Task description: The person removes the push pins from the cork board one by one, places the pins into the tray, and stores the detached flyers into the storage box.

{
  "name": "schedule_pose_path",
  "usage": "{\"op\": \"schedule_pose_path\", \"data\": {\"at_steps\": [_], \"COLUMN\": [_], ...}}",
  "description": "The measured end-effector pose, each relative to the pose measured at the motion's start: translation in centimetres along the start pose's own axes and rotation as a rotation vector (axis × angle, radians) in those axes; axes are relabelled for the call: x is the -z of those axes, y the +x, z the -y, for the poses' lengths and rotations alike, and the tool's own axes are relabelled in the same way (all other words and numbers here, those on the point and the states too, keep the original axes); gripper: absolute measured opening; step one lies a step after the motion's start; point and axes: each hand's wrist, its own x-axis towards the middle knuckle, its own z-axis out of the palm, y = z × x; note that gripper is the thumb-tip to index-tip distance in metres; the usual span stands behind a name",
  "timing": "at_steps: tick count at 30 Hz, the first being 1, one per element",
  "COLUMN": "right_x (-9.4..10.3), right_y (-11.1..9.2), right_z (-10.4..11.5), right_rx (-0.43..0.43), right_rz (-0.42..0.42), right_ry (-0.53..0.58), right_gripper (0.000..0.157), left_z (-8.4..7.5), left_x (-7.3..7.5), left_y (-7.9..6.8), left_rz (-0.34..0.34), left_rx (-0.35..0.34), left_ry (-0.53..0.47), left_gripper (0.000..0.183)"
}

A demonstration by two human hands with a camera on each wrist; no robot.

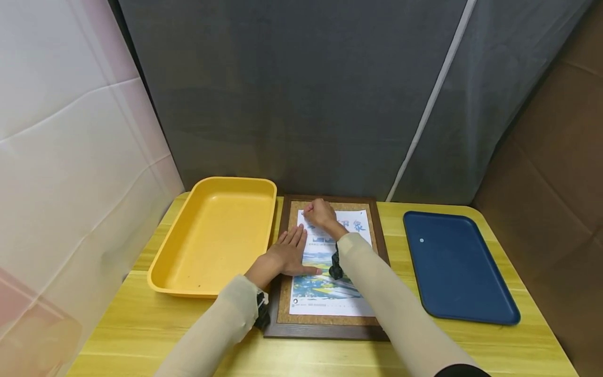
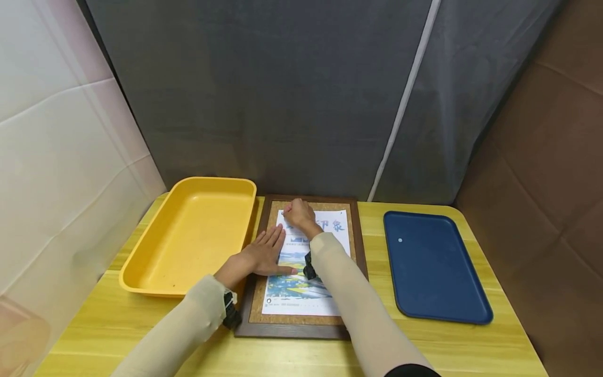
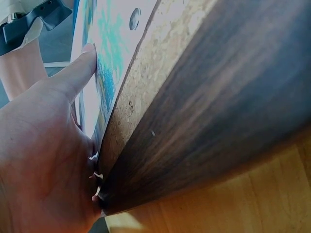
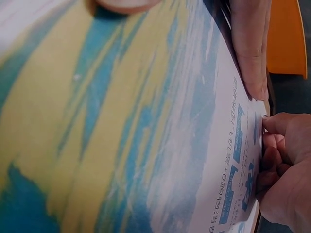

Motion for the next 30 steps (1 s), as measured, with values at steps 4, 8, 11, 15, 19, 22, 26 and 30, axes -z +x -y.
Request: {"op": "schedule_pose_path", "data": {"at_steps": [4, 8, 11, 15, 19, 22, 26, 30], "right_x": [0.1, 0.1, 0.0, -0.1, -0.2, -0.1, 0.1, 0.4], "right_y": [-0.1, -0.1, -0.1, -0.2, -0.2, -0.1, -0.2, -0.5], "right_z": [0.1, 0.2, 0.1, 0.0, -0.1, -0.2, -0.5, -0.7], "right_rx": [0.008, 0.016, 0.025, 0.036, 0.043, 0.05, 0.064, 0.089], "right_rz": [-0.007, 0.0, 0.009, 0.023, 0.039, 0.049, 0.059, 0.06], "right_ry": [-0.019, -0.03, -0.034, -0.025, -0.008, 0.001, 0.043, 0.097], "right_gripper": [0.016, 0.019, 0.022, 0.024, 0.02, 0.019, 0.017, 0.016], "left_z": [0.0, 0.2, 0.5, 1.0, 1.3, 1.3, 1.3, 1.2], "left_x": [0.0, -0.1, -0.6, -1.5, -2.0, -2.1, -2.1, -1.9], "left_y": [0.1, 0.3, 0.9, 1.8, 2.4, 2.7, 2.7, 2.4], "left_rz": [-0.002, 0.0, 0.018, 0.027, 0.02, 0.015, 0.018, 0.024], "left_rx": [0.002, 0.001, 0.004, 0.011, 0.011, 0.008, 0.008, 0.008], "left_ry": [0.006, 0.0, -0.007, -0.007, 0.006, 0.016, 0.014, 0.003], "left_gripper": [0.121, 0.121, 0.122, 0.125, 0.126, 0.127, 0.129, 0.128]}}
